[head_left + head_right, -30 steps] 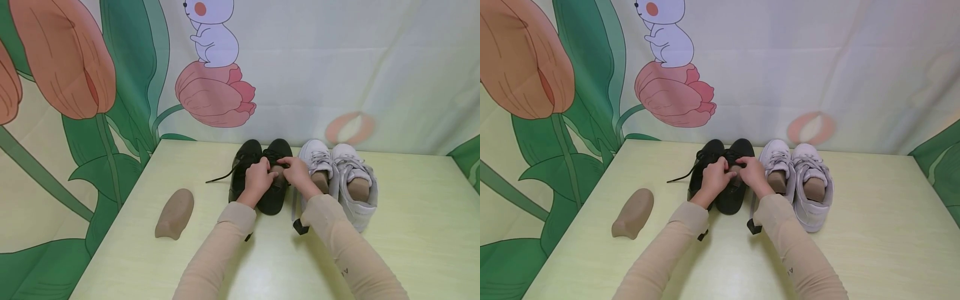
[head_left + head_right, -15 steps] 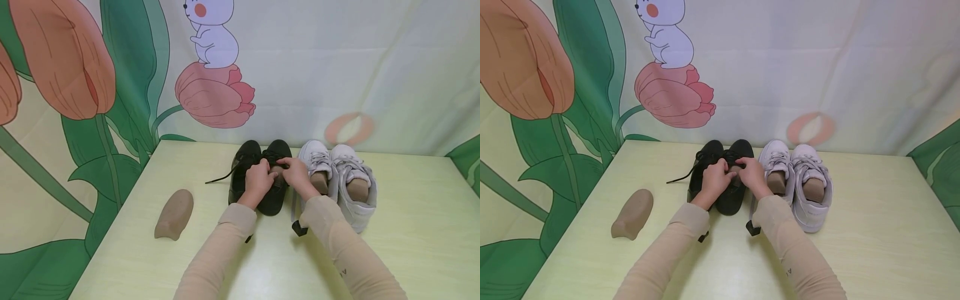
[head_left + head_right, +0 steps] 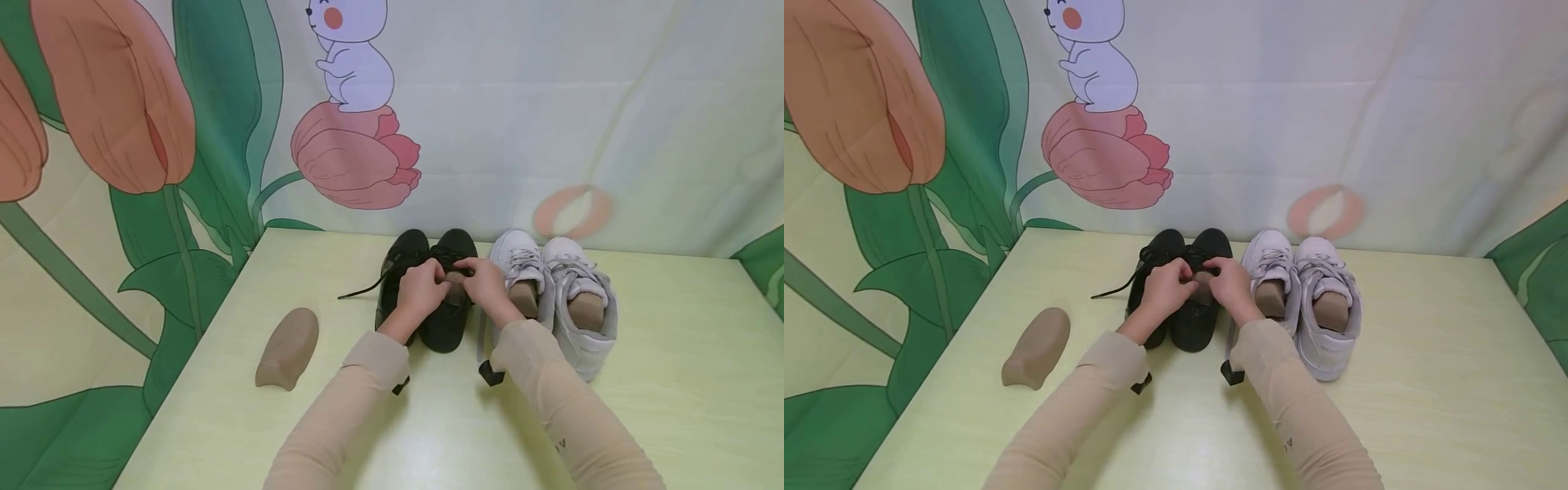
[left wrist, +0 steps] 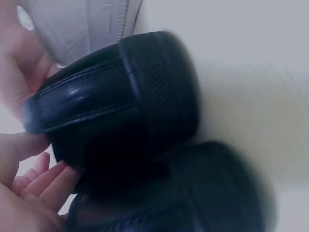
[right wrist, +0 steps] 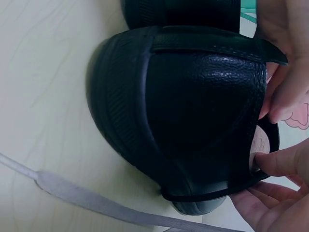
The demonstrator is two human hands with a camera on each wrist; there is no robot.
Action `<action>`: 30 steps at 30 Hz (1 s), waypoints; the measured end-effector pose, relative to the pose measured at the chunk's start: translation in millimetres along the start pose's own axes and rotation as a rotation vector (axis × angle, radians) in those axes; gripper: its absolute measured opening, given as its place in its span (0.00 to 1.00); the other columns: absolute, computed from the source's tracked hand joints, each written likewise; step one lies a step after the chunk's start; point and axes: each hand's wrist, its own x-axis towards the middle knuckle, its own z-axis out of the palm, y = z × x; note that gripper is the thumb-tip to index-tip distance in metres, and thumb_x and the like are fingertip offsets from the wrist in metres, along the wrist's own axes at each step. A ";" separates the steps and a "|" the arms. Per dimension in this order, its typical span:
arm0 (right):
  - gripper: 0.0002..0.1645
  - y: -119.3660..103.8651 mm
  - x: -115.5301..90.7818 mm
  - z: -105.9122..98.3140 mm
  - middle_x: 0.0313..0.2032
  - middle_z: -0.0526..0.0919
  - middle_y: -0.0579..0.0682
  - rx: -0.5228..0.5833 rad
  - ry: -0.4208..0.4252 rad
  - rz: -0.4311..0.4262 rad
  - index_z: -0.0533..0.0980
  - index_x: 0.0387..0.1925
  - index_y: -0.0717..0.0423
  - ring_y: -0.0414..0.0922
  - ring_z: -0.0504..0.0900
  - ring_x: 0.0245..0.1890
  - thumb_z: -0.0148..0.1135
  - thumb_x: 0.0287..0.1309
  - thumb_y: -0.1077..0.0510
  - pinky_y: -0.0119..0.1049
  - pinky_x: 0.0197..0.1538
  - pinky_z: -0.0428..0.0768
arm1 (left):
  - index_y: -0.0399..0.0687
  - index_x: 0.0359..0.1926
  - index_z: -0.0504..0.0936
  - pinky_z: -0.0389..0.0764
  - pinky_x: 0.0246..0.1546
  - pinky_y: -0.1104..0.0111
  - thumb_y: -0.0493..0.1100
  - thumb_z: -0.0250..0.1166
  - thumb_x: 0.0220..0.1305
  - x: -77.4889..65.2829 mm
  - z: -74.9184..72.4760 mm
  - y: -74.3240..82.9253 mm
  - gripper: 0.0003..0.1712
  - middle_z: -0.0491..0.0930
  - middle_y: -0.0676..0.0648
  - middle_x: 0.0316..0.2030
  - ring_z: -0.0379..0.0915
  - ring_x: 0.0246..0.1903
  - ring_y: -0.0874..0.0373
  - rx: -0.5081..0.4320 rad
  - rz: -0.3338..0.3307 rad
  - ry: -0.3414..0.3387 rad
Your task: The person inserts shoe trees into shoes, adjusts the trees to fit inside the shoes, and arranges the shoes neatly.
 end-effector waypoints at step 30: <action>0.26 -2.8 0.7 0.3 0.57 0.71 0.58 0.097 0.001 -0.012 0.70 0.55 0.57 0.53 0.69 0.55 0.52 0.51 0.65 0.45 0.52 0.69 | 0.47 0.37 0.75 0.74 0.47 0.64 0.43 0.61 0.57 -24.9 -44.6 -31.5 0.08 0.80 0.48 0.39 0.78 0.42 0.57 -0.196 0.106 0.008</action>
